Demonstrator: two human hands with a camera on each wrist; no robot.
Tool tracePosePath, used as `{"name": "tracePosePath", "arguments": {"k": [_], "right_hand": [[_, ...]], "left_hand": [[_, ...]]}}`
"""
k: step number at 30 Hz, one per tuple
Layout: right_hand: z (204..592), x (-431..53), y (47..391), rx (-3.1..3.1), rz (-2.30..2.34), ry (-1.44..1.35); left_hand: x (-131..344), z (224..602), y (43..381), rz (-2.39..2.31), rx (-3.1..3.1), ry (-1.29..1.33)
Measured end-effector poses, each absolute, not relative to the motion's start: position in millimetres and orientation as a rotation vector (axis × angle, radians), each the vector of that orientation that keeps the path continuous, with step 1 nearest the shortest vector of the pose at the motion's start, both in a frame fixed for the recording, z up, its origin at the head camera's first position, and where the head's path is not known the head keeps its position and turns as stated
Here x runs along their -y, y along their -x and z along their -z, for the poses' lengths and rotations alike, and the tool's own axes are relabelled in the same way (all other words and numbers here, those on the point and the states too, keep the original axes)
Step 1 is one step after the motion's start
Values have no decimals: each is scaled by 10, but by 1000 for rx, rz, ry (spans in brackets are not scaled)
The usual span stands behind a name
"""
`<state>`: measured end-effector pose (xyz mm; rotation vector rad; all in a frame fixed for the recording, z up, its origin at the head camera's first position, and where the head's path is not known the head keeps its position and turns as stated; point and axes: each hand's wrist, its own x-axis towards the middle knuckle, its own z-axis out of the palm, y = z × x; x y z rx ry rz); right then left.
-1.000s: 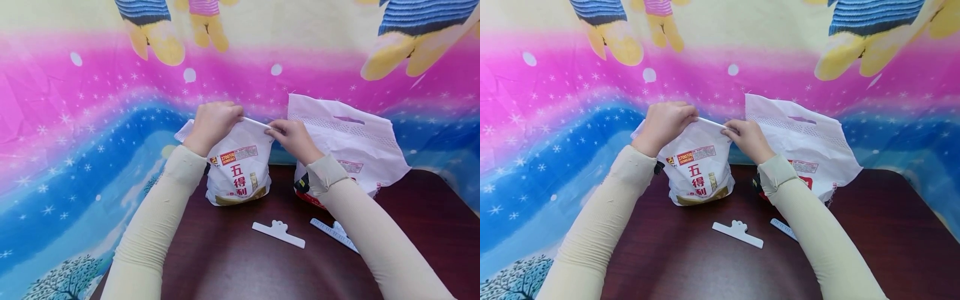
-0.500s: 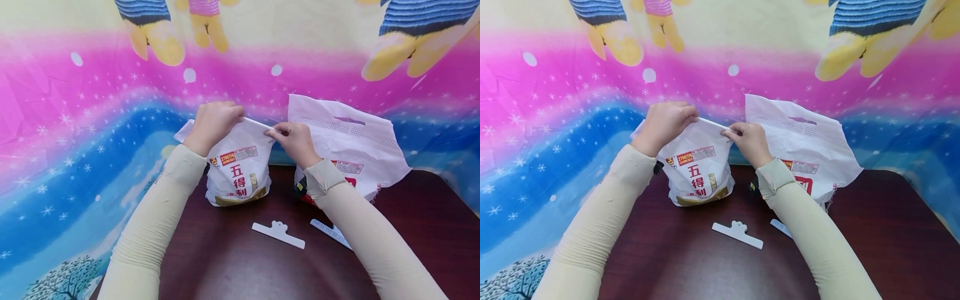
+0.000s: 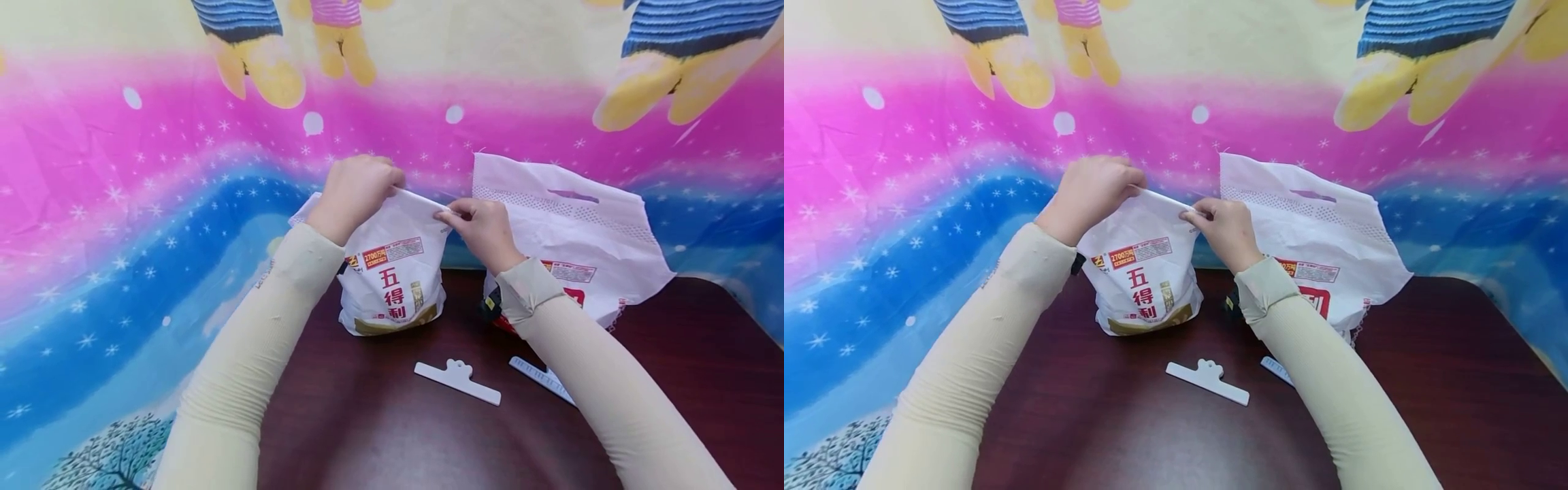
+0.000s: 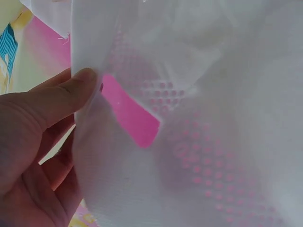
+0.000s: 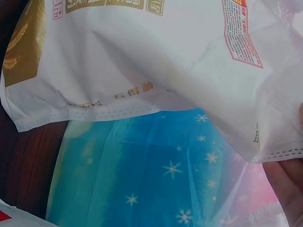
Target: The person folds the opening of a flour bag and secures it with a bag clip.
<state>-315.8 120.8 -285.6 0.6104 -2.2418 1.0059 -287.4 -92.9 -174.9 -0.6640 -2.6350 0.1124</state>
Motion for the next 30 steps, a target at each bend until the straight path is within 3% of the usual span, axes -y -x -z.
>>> {"name": "tracePosePath", "arguments": {"k": [30], "right_hand": [[2781, -1198, 3093, 2261, -986, -617]], "left_hand": [[846, 1269, 2843, -21, 3000, 620]]}}
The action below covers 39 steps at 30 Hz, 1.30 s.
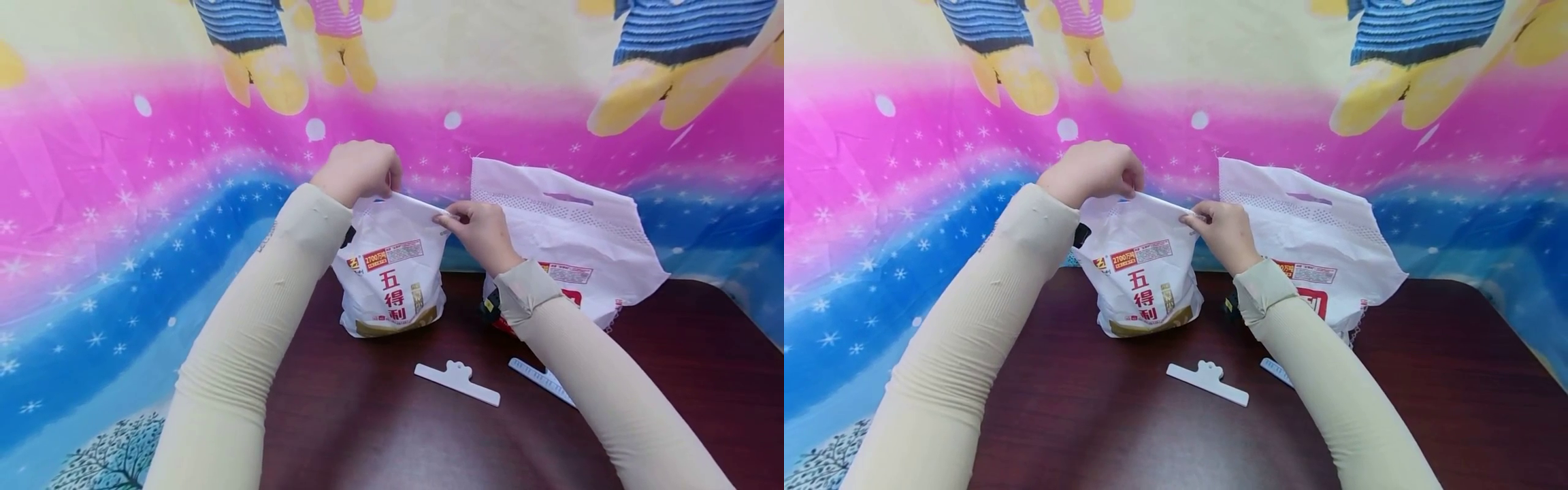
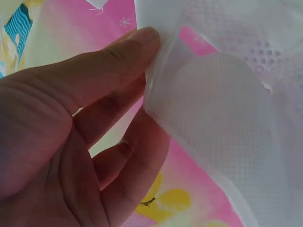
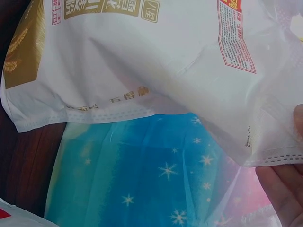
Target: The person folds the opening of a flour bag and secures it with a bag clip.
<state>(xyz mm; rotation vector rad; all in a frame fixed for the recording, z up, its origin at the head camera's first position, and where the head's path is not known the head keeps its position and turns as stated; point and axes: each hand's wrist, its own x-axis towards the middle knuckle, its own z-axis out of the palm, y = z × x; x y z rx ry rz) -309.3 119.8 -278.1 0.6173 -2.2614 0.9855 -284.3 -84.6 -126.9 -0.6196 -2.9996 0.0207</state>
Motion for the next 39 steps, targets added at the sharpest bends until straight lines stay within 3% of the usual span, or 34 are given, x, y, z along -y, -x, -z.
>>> {"name": "tracePosePath", "arguments": {"k": [39], "right_hand": [[2943, -1223, 2889, 2159, -1270, -462]], "left_hand": [[883, 1259, 2849, 36, 3030, 601]]}}
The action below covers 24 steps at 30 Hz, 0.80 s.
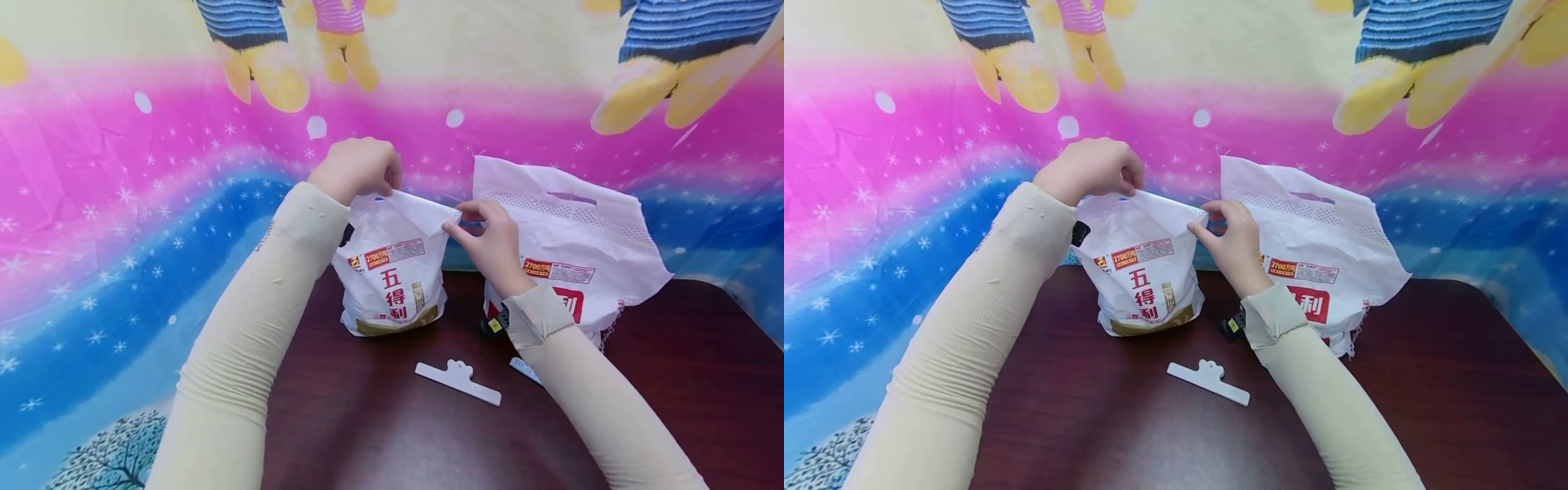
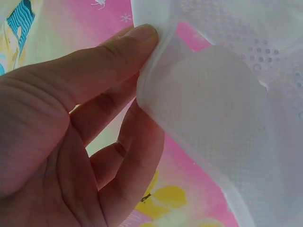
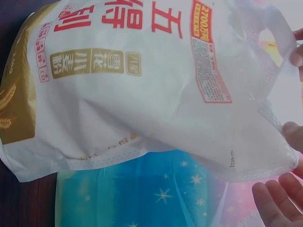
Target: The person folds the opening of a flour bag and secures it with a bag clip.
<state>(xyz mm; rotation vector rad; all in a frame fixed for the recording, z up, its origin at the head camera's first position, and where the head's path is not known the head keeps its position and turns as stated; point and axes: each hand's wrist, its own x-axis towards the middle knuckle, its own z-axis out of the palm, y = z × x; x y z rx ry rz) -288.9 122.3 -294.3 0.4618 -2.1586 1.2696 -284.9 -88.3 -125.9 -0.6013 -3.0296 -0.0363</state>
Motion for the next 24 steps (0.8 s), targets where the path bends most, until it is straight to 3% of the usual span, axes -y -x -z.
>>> {"name": "tracePosePath", "arguments": {"k": [24], "right_hand": [[3051, -1317, 2607, 2317, -1260, -492]], "left_hand": [[885, 1271, 2814, 34, 3039, 598]]}}
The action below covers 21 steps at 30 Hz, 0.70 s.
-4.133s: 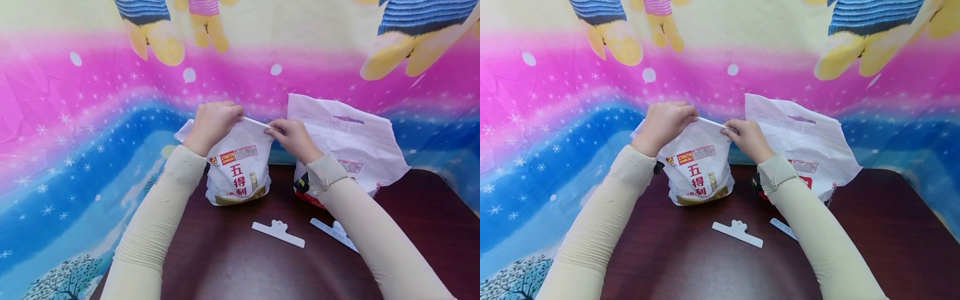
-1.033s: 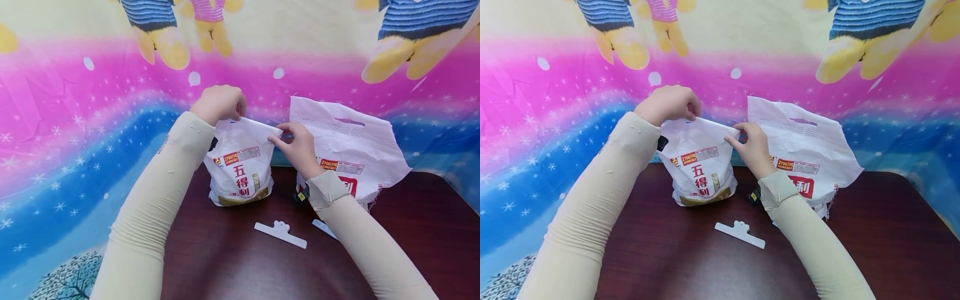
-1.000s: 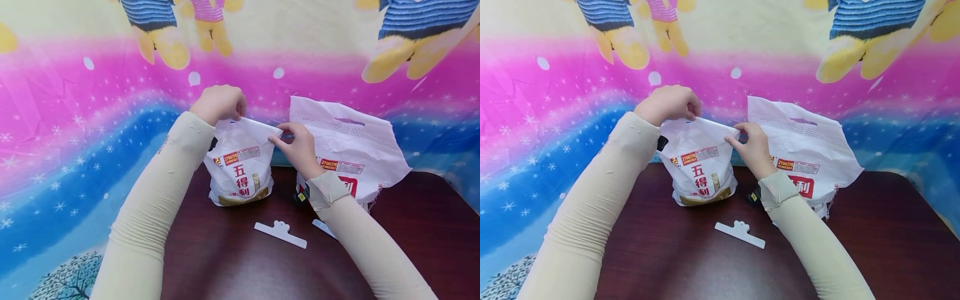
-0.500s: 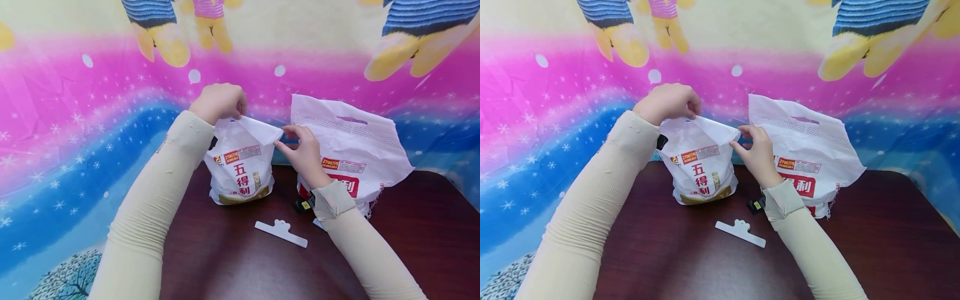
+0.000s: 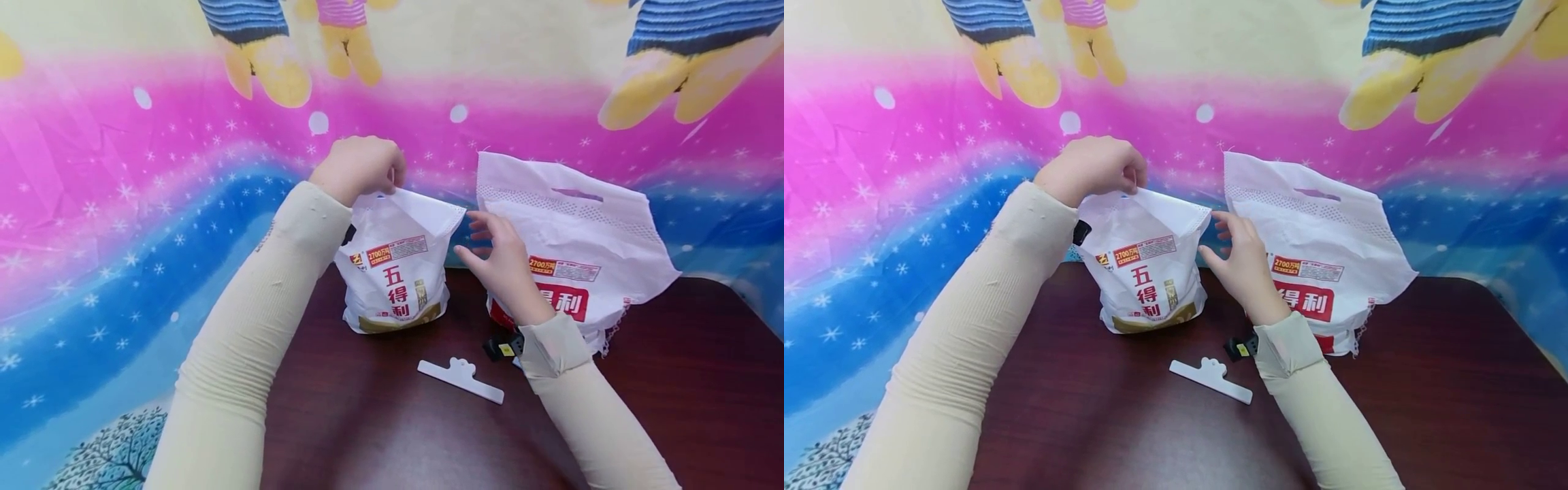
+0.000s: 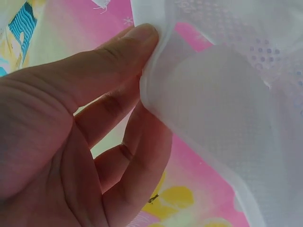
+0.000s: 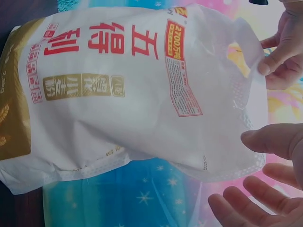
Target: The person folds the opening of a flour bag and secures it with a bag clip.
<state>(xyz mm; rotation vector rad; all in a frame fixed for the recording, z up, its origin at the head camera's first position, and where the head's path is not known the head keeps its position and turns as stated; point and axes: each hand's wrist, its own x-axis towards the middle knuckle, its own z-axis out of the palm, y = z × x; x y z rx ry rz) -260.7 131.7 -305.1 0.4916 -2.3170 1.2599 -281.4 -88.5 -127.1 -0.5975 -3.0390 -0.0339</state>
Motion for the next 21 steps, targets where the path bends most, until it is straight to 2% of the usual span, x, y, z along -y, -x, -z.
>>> {"name": "tracePosePath", "arguments": {"k": [21], "right_hand": [[3291, -1417, 2367, 2486, -1357, -451]], "left_hand": [[858, 1284, 2839, 3, 3000, 595]]}}
